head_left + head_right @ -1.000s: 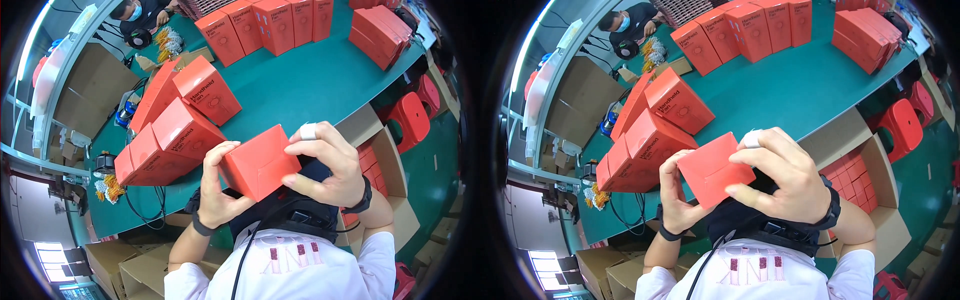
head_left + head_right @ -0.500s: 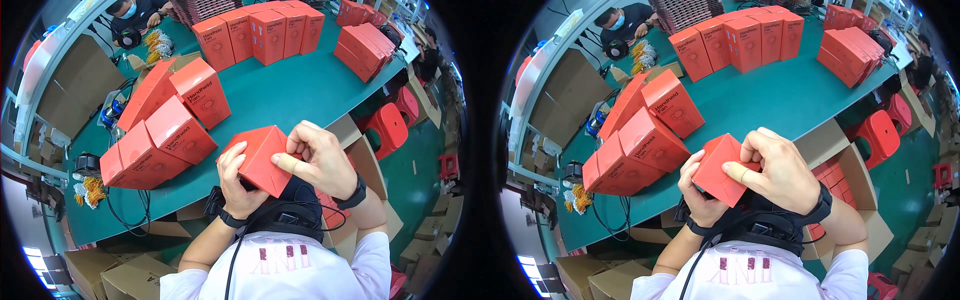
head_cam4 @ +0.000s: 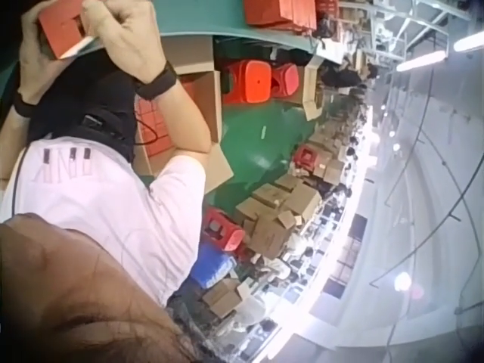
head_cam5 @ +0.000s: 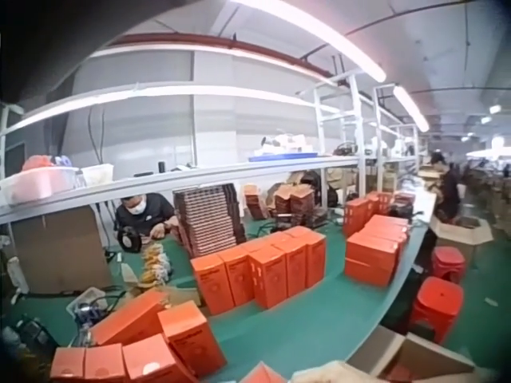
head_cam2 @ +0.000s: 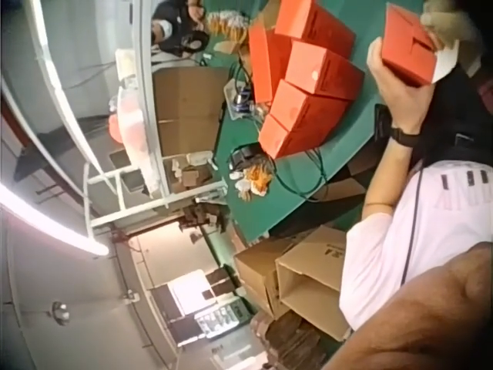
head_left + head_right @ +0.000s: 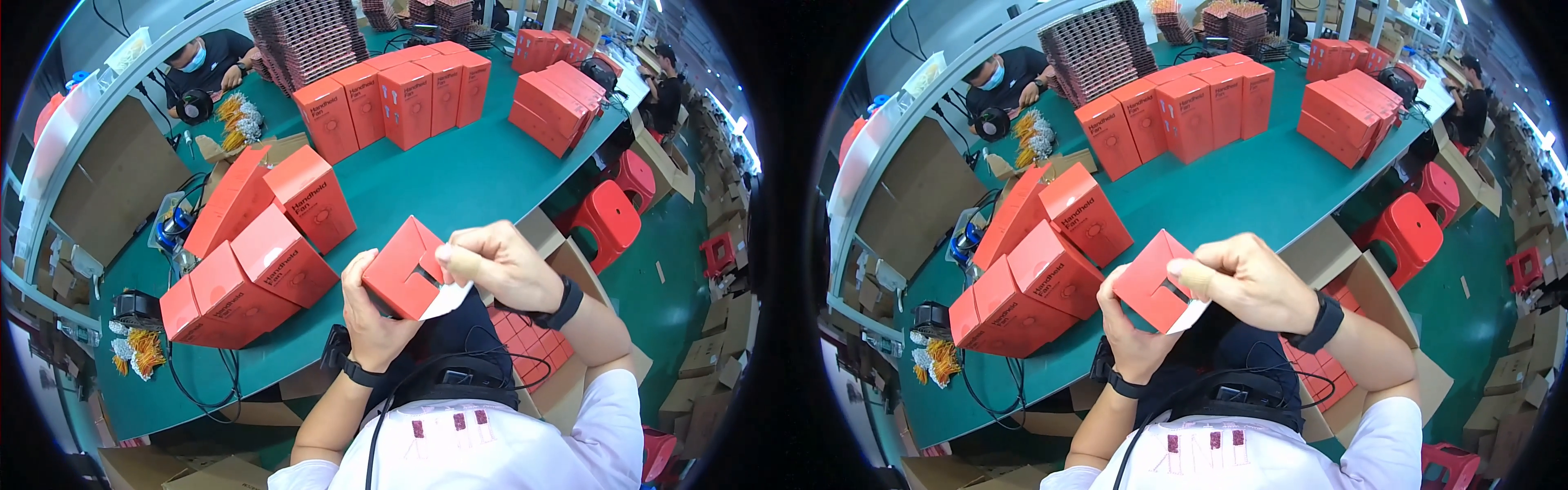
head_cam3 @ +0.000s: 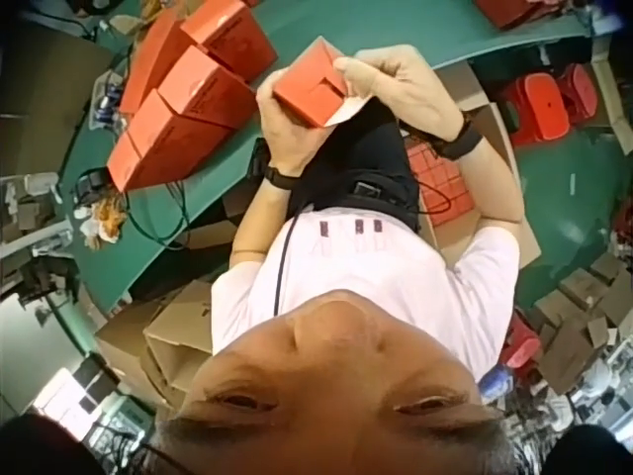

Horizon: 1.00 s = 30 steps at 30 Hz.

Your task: Packaging electronic products into red boxes and then into a larger cardboard shipping container.

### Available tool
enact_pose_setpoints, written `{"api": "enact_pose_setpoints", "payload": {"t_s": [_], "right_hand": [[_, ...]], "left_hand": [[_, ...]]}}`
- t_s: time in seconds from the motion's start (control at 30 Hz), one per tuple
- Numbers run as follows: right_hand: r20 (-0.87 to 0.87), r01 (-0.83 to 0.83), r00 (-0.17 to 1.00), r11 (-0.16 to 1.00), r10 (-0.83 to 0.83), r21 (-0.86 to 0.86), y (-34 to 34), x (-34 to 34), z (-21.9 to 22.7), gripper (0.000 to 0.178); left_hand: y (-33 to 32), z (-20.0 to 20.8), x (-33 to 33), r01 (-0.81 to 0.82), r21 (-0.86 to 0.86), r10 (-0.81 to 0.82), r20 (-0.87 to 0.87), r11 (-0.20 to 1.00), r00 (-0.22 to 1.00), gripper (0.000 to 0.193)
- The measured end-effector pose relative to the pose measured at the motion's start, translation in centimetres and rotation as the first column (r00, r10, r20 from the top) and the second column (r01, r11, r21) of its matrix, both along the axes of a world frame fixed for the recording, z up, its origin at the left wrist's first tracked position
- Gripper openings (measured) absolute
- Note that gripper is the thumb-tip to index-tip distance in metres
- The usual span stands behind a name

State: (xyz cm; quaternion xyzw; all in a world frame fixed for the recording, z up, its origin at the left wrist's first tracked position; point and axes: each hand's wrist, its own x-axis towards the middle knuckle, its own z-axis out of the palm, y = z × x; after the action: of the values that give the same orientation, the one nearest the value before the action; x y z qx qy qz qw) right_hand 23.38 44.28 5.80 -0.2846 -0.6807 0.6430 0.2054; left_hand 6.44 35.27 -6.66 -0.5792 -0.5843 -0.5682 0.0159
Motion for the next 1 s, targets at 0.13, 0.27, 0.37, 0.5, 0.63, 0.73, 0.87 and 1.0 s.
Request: {"api": "enact_pose_setpoints", "payload": {"t_s": [0.13,0.27,0.37,0.5,0.63,0.73,0.87,1.0], "right_hand": [[0.230,-0.207,0.972,0.623,0.044,0.755,1.7,0.3,0.6,0.011],[0.369,-0.408,0.913,0.432,0.174,0.804,3.3,-0.8,0.4,0.024],[0.473,-0.504,0.863,0.242,0.176,0.829,3.9,-2.1,0.7,0.037],[0.595,-0.598,0.800,0.169,0.071,0.784,3.2,-3.2,1.8,0.054],[0.600,-0.610,0.792,0.178,0.114,0.772,3.9,-4.8,3.0,0.048],[0.640,-0.639,0.768,0.088,0.019,0.764,3.8,-5.2,3.5,0.034],[0.463,-0.459,0.886,-0.086,0.034,0.884,4.8,-4.9,2.6,0.026],[0.343,-0.319,0.938,-0.248,0.060,0.915,5.3,-3.4,1.7,0.018]], "left_hand": [[0.0,0.9,-0.8,-0.019,-0.096,0.030,0.116,0.995,0.993,0.097],[-0.1,1.5,-2.4,0.019,-0.070,-0.014,0.068,0.997,0.998,0.113],[-0.3,2.8,-3.5,0.015,0.051,-0.008,-0.141,0.999,0.990,0.102],[-0.9,5.6,-5.8,0.086,-0.116,-0.118,-0.312,0.990,0.943,0.072],[-0.8,8.9,-6.7,0.126,-0.291,-0.233,-0.371,0.948,0.899,0.062],[-0.4,9.6,-6.9,0.151,-0.375,-0.308,-0.404,0.915,0.861,0.061],[-0.5,10.5,-7.2,0.184,-0.403,-0.382,-0.492,0.897,0.783,0.058],[-0.2,9.9,-7.5,0.299,-0.312,-0.386,-0.272,0.902,0.881,0.053]]}}
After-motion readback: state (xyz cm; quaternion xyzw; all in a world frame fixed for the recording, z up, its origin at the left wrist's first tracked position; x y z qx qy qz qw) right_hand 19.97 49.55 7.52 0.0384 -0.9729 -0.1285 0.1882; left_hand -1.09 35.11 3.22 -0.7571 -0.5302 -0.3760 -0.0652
